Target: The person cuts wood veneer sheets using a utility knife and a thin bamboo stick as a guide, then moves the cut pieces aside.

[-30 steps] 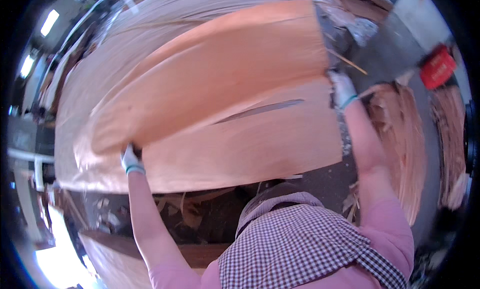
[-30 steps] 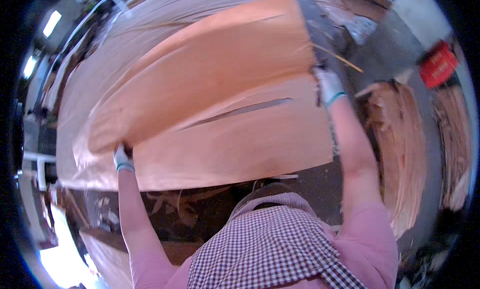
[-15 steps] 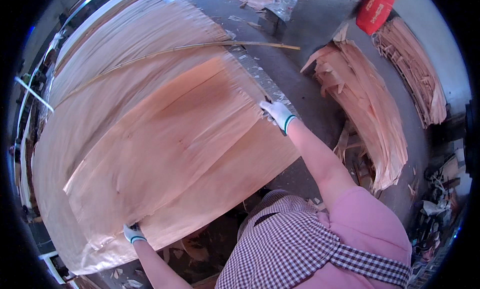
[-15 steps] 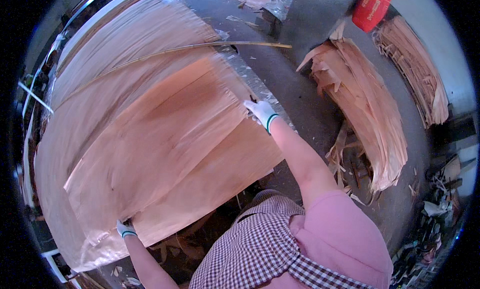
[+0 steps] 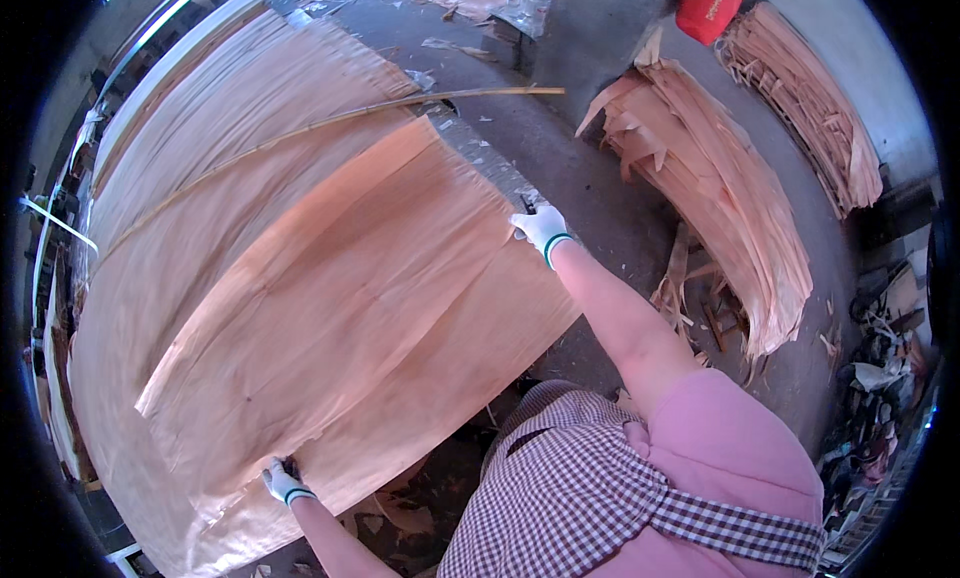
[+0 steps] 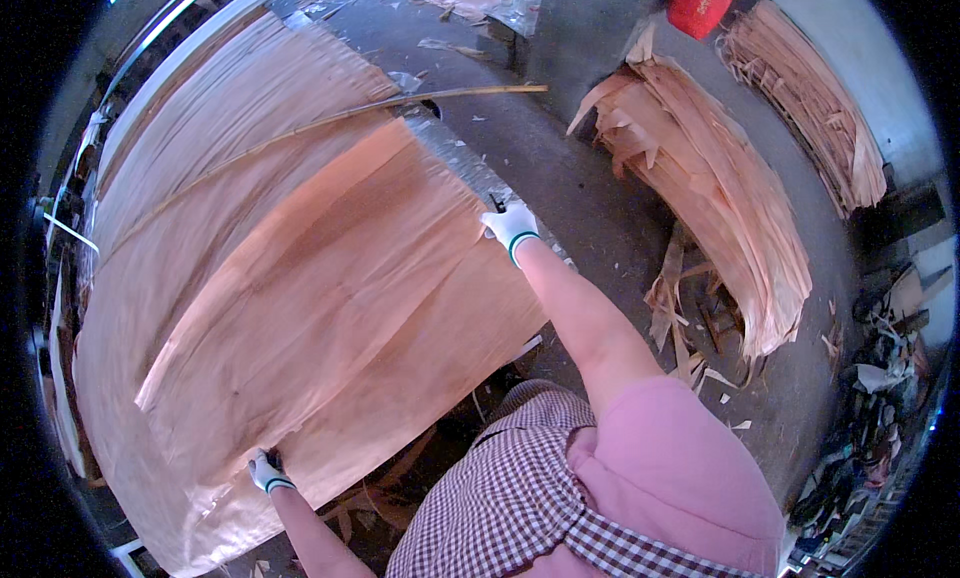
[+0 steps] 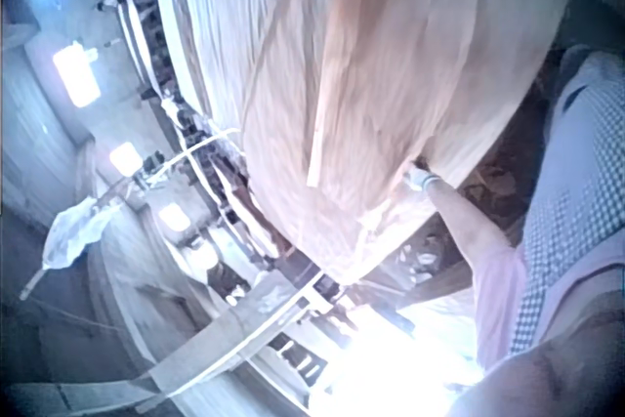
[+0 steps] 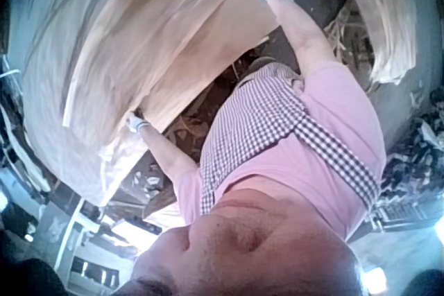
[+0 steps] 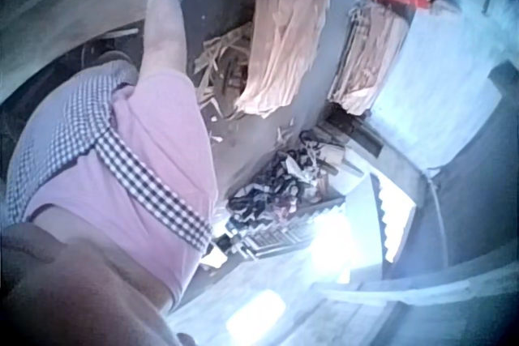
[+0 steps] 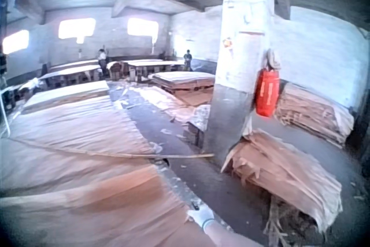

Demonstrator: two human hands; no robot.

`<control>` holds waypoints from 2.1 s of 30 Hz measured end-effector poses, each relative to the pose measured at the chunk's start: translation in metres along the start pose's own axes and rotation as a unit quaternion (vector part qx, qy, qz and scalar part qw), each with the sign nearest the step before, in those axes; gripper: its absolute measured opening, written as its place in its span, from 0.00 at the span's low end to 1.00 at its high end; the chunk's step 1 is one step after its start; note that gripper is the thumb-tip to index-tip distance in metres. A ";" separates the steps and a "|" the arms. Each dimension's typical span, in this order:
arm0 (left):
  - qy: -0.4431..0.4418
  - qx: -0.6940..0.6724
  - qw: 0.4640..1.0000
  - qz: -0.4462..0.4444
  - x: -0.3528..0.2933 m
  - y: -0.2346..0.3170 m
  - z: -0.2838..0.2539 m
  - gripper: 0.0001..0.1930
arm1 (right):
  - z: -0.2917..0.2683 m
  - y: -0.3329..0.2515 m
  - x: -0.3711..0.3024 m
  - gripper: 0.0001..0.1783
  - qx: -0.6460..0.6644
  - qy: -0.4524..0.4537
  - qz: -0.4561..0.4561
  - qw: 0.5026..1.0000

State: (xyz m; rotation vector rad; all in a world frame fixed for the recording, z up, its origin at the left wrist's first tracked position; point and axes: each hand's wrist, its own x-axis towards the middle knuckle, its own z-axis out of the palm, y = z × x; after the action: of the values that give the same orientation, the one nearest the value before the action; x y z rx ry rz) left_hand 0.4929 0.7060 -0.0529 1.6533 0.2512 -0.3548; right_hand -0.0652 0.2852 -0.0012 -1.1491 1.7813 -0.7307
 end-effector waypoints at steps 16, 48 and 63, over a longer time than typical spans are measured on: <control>-0.048 0.073 0.995 0.041 -0.007 -0.002 0.003 0.18 | -0.014 0.009 0.008 0.24 0.070 -0.086 0.025 0.993; 0.122 0.456 0.794 0.383 -0.046 0.063 -0.046 0.13 | 0.349 -0.158 -0.340 0.14 -0.244 -0.503 -0.601 0.571; 0.087 0.435 0.814 0.375 -0.017 0.018 -0.041 0.21 | 0.518 -0.127 -0.434 0.14 -0.418 -0.430 -0.566 0.566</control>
State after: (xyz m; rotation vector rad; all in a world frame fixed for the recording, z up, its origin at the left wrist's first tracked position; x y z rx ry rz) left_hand 0.4870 0.7456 -0.0260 2.5248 -0.5258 0.3625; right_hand 0.5339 0.6223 0.0225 -2.7311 0.2221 0.2383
